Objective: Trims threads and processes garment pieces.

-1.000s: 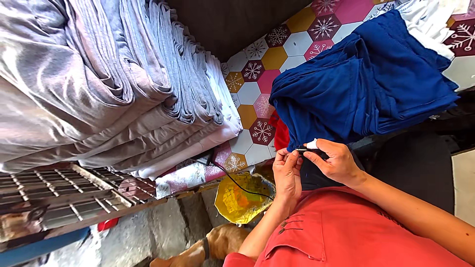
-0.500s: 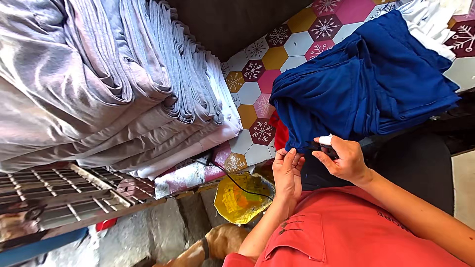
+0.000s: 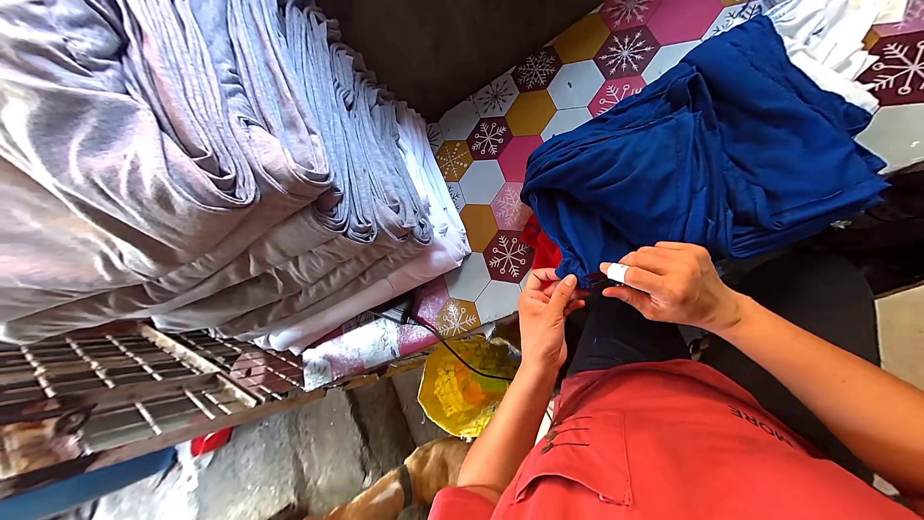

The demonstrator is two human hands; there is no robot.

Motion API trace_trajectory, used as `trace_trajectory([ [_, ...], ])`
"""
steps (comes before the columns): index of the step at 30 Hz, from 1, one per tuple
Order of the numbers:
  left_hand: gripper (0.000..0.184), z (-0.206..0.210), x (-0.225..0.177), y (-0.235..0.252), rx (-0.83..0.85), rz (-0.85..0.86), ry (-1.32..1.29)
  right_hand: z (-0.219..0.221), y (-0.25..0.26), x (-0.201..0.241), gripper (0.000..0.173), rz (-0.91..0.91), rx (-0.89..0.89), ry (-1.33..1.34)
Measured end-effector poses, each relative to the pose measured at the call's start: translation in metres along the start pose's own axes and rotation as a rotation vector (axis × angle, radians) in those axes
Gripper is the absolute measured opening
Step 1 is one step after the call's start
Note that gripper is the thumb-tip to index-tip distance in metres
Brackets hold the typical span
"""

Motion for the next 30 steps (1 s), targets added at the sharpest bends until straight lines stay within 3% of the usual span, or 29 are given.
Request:
trace_trajectory([
  [7, 0.016, 0.011, -0.016, 0.011, 0.138, 0.100, 0.145, -0.011, 0.010, -0.001, 0.028, -0.119, 0.049, -0.045],
  [22, 0.016, 0.014, -0.020, 0.013, 0.171, 0.126, 0.185, -0.018, 0.012, 0.001, 0.025, -0.180, 0.056, -0.051],
  [30, 0.015, 0.015, -0.014, 0.010, 0.112, 0.060, 0.101, -0.014, 0.005, -0.008, 0.026, -0.060, -0.008, 0.051],
])
Point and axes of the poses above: each hand's wrist, its own y-axis towards the middle knuckle, its own z-axis out of the palm, x = y × z, the point moved 8 cm from there along y, towards the middle knuckle, and after that the axes turned 14 degrees about z, right-handed, at the moved point
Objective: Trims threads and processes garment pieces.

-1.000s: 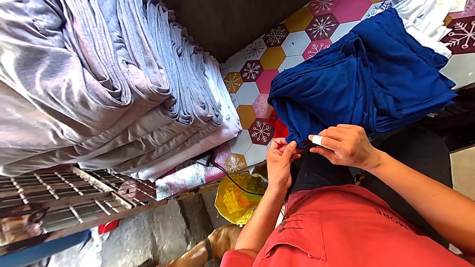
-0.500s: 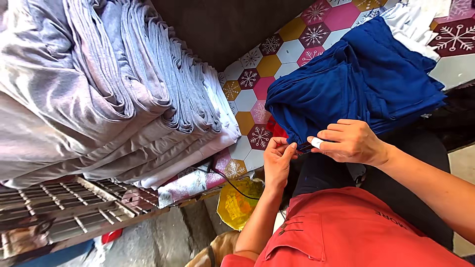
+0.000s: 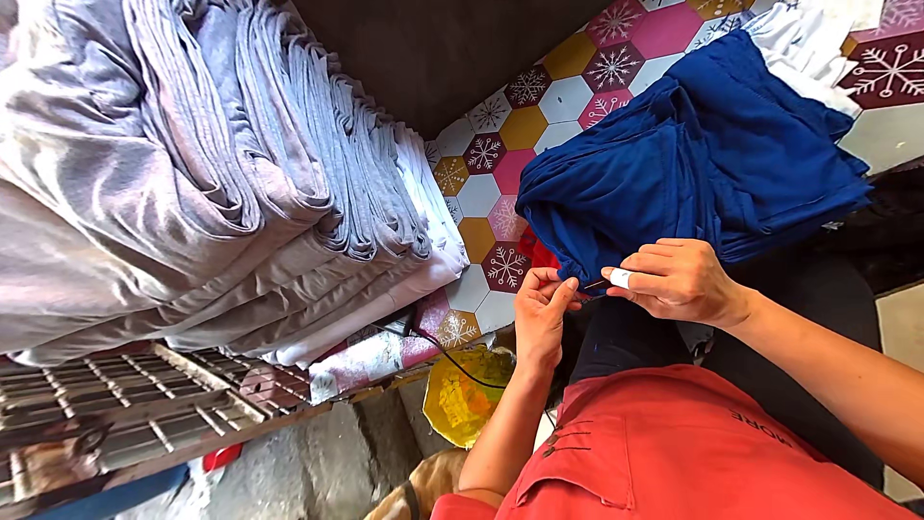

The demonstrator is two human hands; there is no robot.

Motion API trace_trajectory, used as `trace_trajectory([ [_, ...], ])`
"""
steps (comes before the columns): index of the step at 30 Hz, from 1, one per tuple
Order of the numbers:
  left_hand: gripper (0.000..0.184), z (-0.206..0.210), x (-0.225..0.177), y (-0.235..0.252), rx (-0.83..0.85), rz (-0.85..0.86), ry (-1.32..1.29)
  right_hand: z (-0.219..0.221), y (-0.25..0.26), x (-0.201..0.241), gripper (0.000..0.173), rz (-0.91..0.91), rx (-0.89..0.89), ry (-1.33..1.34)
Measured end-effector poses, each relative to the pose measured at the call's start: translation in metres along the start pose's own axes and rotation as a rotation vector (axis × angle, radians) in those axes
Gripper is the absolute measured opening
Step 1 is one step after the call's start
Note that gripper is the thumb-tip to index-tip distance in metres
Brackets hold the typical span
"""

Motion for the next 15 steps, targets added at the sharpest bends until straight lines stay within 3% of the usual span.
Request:
trace_trajectory([
  [7, 0.014, 0.000, 0.003, -0.004, -0.048, -0.044, -0.069, 0.003, -0.012, -0.013, 0.027, 0.348, -0.148, 0.284],
  [10, 0.014, 0.005, 0.003, -0.007, -0.024, -0.050, -0.089, 0.019, -0.018, -0.008, 0.040, 0.430, -0.106, 0.341],
  [11, 0.015, 0.006, 0.002, -0.008, 0.000, -0.041, -0.088, 0.023, -0.018, -0.007, 0.039, 0.446, -0.092, 0.336],
  [13, 0.015, 0.006, -0.002, -0.007, 0.041, 0.015, -0.059, 0.018, -0.011, -0.012, 0.018, 0.477, -0.101, 0.296],
  [15, 0.015, -0.005, -0.011, 0.002, 0.032, 0.144, 0.018, -0.010, 0.007, -0.035, 0.014, 0.594, -0.125, 0.212],
])
Point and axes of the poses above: each hand's wrist, its own y-axis towards the middle knuckle, its own z-axis out of the palm, x = y × z, the point moved 8 cm from there along y, towards the middle knuckle, and after that the axes turned 14 degrees about z, right-handed, at the moved point
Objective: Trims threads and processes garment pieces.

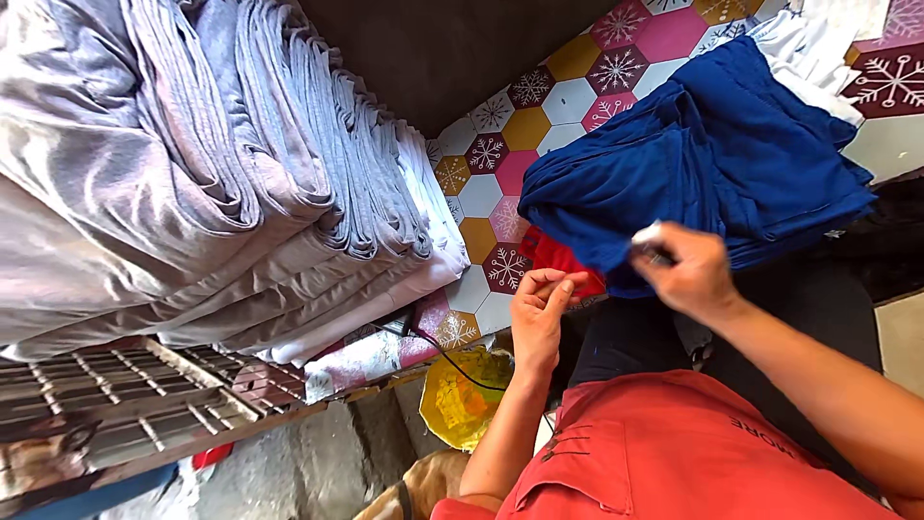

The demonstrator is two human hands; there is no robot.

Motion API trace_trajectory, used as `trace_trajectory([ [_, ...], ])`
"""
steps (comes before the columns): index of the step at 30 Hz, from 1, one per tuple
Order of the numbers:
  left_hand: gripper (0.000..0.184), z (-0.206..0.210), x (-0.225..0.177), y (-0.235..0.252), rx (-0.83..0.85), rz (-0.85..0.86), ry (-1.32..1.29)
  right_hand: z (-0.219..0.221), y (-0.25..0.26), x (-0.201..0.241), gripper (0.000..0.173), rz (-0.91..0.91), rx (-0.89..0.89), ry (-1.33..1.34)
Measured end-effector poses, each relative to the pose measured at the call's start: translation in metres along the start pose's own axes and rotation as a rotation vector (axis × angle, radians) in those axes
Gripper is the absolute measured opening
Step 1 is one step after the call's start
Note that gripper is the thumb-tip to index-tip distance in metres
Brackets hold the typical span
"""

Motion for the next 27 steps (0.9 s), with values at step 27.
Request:
trace_trajectory([
  [27, 0.014, 0.054, 0.045, 0.053, 0.015, -0.418, -0.105, -0.043, 0.006, -0.048, 0.056, 0.249, 0.074, 0.142],
])
Point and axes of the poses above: each hand's wrist, its own y-axis towards the middle knuckle, its own z-axis out of the palm, x = y × z, the point moved 8 cm from there along y, towards the middle knuckle, and after that the axes turned 14 degrees about z, right-handed, at the moved point
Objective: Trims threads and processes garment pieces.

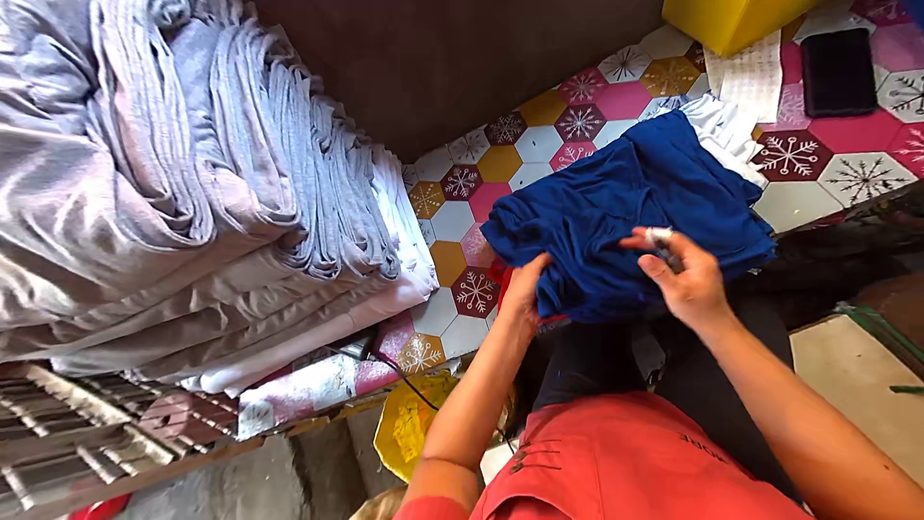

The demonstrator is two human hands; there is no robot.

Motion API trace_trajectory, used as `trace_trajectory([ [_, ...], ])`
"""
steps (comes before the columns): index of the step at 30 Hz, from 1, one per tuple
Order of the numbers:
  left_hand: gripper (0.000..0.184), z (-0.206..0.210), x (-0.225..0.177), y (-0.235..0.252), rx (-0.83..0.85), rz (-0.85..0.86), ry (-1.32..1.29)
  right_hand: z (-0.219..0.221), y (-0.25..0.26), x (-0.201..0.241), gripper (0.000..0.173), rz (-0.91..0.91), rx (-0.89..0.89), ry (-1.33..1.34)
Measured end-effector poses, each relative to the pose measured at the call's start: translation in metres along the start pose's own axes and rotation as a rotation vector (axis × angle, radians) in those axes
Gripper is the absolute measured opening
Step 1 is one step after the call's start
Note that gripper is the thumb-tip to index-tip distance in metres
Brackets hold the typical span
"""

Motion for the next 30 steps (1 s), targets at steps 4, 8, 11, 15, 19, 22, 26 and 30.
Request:
trace_trajectory([
  [4, 0.022, 0.044, -0.028, 0.017, 0.187, -0.015, -0.109, -0.002, 0.010, 0.028, 0.113, -0.090, -0.105, -0.338],
  [8, 0.067, 0.060, -0.049, 0.037, 0.410, 0.069, 0.192, -0.011, 0.062, 0.009, 0.045, 0.230, -0.152, -0.266],
  [11, 0.055, 0.042, -0.049, 0.042, 0.454, 0.327, 0.671, -0.022, 0.087, -0.028, 0.021, 0.453, -0.147, -0.027],
  [15, 0.085, 0.035, -0.002, 0.022, 0.407, 0.704, 1.162, -0.020, 0.086, -0.042, 0.020, 0.536, -0.123, 0.089],
  [19, 0.017, 0.036, -0.013, 0.026, 0.341, 0.987, 1.013, -0.021, 0.086, -0.048, 0.023, 0.607, -0.043, 0.160],
  [22, 0.023, 0.012, -0.053, 0.030, 0.456, 0.886, 0.550, -0.024, 0.087, -0.056, 0.022, 0.654, 0.016, 0.230],
  [26, 0.024, -0.039, -0.060, 0.018, 0.695, 0.793, 0.723, -0.023, 0.091, -0.061, 0.019, 0.684, -0.010, 0.280],
  [30, 0.018, -0.061, -0.001, 0.012, 0.917, 0.793, 1.285, -0.022, 0.091, -0.062, 0.021, 0.689, -0.031, 0.253],
])
Point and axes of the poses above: each hand's wrist, its own y-axis towards the middle knuckle, its own z-axis out of the palm, x = y × z, the point moved 8 cm from there along y, towards the middle knuckle, and after that the axes turned 14 degrees about z, right-handed, at the moved point
